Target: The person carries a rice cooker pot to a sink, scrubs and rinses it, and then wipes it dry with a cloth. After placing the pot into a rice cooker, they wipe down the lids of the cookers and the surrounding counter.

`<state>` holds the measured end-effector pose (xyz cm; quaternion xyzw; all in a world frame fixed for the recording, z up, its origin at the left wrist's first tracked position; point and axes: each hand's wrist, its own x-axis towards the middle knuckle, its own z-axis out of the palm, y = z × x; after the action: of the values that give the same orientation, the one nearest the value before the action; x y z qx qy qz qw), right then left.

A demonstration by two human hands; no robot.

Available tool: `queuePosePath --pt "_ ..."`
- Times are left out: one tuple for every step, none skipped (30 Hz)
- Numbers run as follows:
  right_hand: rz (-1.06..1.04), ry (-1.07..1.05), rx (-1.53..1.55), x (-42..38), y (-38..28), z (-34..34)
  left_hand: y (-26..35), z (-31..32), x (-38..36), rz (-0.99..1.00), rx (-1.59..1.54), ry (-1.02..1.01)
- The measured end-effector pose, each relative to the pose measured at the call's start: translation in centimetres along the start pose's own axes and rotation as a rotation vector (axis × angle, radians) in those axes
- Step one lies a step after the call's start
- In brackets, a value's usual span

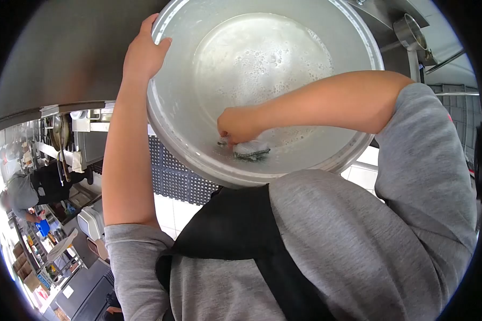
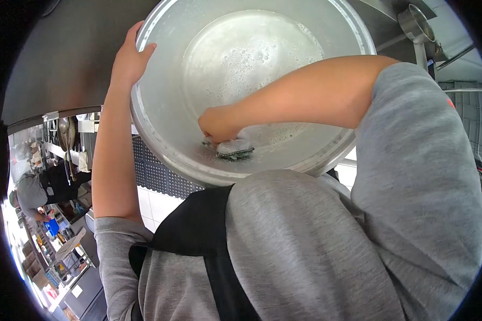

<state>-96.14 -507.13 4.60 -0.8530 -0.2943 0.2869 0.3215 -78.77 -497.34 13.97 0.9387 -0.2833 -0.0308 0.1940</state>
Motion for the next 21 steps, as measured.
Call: queuePosePath --pt "0.059 -0.122 0.063 -0.1 0.3 0.2 0.0 0.1 0.1 0.006 0.003 0.004" --pt "0.032 0.117 0.006 2.1 1.9 0.8 -0.1 0.1 0.2 0.008 0.028 -0.004" --pt "0.003 0.356 -0.052 5.4 4.3 0.9 -0.1 0.1 0.3 0.010 0.053 -0.012" --pt "0.214 0.532 0.014 7.6 5.4 -1.3 -0.2 0.1 0.2 0.012 0.056 -0.007" --pt "0.425 0.707 0.079 9.0 6.5 -3.4 -0.3 0.1 0.3 0.003 0.049 -0.019" --pt "0.391 0.943 0.089 8.6 7.3 -4.8 -0.4 0.0 0.3 -0.003 0.041 -0.035" --pt "0.358 1.178 0.104 8.2 7.9 -5.2 -0.4 0.0 0.3 0.001 0.045 -0.036" --pt "0.363 1.183 0.107 8.3 7.7 -4.8 -0.4 0.1 0.2 0.012 0.038 -0.020" --pt "0.327 1.055 0.165 8.5 7.4 -4.0 -0.3 0.1 0.2 0.023 0.029 -0.001" --pt "0.290 0.926 0.217 8.0 5.9 -3.8 -0.2 0.0 0.3 0.027 0.028 0.001" --pt "0.281 0.642 0.257 7.0 4.5 -2.9 -0.1 0.1 0.3 0.015 0.026 0.006" --pt "0.269 0.355 0.294 5.0 1.9 -2.0 -0.1 0.1 0.2 0.001 0.024 0.009" --pt "0.133 0.244 0.169 3.4 1.2 -0.2 0.0 0.0 0.1 0.001 0.022 0.009" --pt "-0.002 0.134 0.044 1.7 0.8 1.4 0.1 -0.1 0.0 -0.027 0.018 0.003" --pt "-0.025 0.042 0.029 -1.0 -0.3 1.6 0.3 -0.2 0.0 -0.053 0.015 -0.002" --pt "-0.047 -0.049 0.016 -3.1 -1.3 1.0 0.6 -0.3 0.0 -0.050 0.014 -0.001" --pt "-0.044 -0.045 0.014 -3.2 -1.9 0.2 0.9 -0.4 0.1 -0.063 0.006 -0.010" --pt "-0.020 0.008 0.007 -2.8 -2.6 -0.4 1.1 -0.4 0.1 -0.078 -0.004 -0.020" --pt "0.004 0.057 0.003 -2.1 -3.3 -1.0 1.0 -0.3 0.4 -0.077 -0.007 -0.021" --pt "0.110 0.208 0.260 -1.1 -3.7 -2.2 0.7 -0.3 0.7 -0.053 0.009 -0.006" --pt "0.081 0.444 0.300 0.5 -3.6 -3.0 0.3 -0.1 0.8 -0.032 0.024 0.009"
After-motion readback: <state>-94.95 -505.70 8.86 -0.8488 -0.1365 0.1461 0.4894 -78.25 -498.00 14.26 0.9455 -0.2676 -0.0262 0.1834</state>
